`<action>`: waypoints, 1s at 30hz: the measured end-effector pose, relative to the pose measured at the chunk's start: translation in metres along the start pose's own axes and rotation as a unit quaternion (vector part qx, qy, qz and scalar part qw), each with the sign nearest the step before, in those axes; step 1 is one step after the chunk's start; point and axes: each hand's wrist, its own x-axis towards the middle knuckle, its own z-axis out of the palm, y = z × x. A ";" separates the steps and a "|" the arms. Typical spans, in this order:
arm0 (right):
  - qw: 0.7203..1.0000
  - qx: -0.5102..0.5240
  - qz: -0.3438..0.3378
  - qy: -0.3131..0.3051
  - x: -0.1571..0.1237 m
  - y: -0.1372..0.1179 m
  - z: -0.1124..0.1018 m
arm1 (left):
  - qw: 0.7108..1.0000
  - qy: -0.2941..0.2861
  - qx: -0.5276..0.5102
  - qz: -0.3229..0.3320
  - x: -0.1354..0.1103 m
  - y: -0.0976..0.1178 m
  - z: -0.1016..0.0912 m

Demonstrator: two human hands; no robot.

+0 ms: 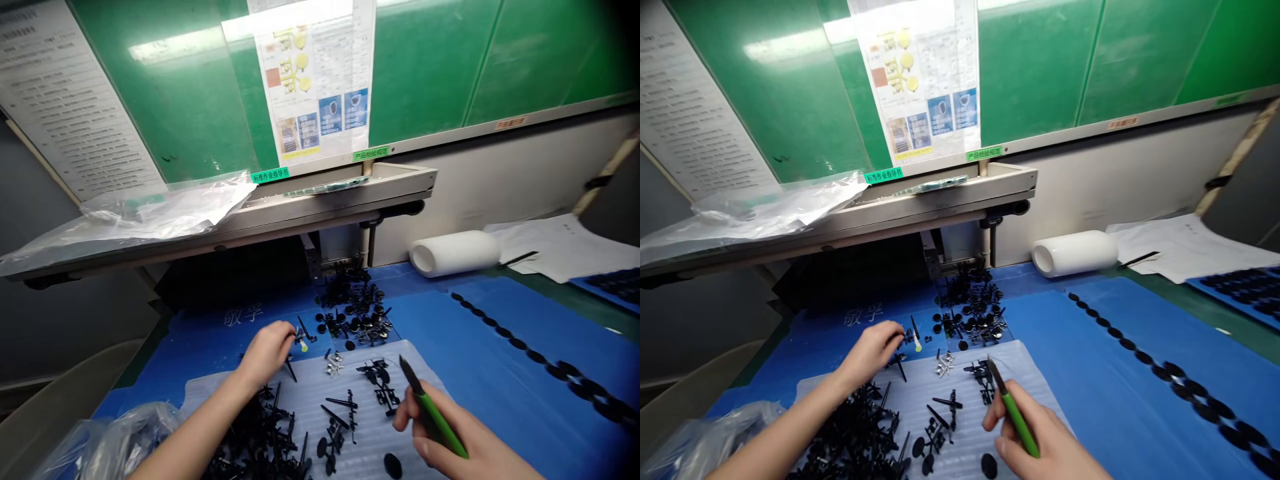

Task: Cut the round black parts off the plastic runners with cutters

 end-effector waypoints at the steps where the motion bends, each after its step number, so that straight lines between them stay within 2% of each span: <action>1: 0.999 0.022 0.001 -0.030 -0.001 -0.006 0.000 | 1.000 -0.013 0.003 0.026 -0.005 0.013 0.009; 4: 0.997 0.053 0.012 -0.051 -0.007 -0.008 -0.004 | 0.995 -0.062 0.008 0.084 -0.016 0.039 0.031; 6: 0.997 0.048 0.023 -0.052 -0.011 0.000 -0.008 | 0.989 -0.096 0.004 0.113 -0.021 0.046 0.036; 8: 0.997 0.039 0.035 -0.057 -0.015 0.011 -0.012 | 0.985 -0.119 -0.003 0.127 -0.025 0.045 0.031; 11: 0.996 0.031 0.044 -0.065 -0.018 0.019 -0.014 | 0.990 -0.103 -0.004 0.099 -0.031 0.032 0.011; 13: 0.996 0.022 0.042 -0.074 -0.017 0.013 -0.012 | 0.995 -0.081 0.006 0.065 -0.036 0.022 0.000; 15: 0.995 0.011 0.038 -0.089 -0.014 -0.001 -0.008 | 0.995 -0.083 0.018 0.047 -0.043 0.018 -0.002; 19: 0.991 0.004 -0.026 -0.132 0.003 -0.029 0.013 | 0.991 -0.119 0.045 0.050 -0.059 0.032 0.024; 22: 0.983 -0.042 -0.100 -0.145 0.021 -0.036 0.030 | 0.987 -0.135 0.074 0.051 -0.065 0.043 0.041; 24: 0.978 -0.083 -0.116 -0.150 0.031 -0.034 0.035 | 0.987 -0.131 0.086 0.045 -0.067 0.044 0.040; 27: 0.978 -0.123 -0.090 -0.145 0.034 -0.026 0.028 | 0.990 -0.104 0.093 0.037 -0.072 0.041 0.025; 30: 0.985 -0.127 -0.047 -0.109 0.025 -0.018 0.012 | 0.985 -0.031 0.139 0.097 -0.083 0.040 0.016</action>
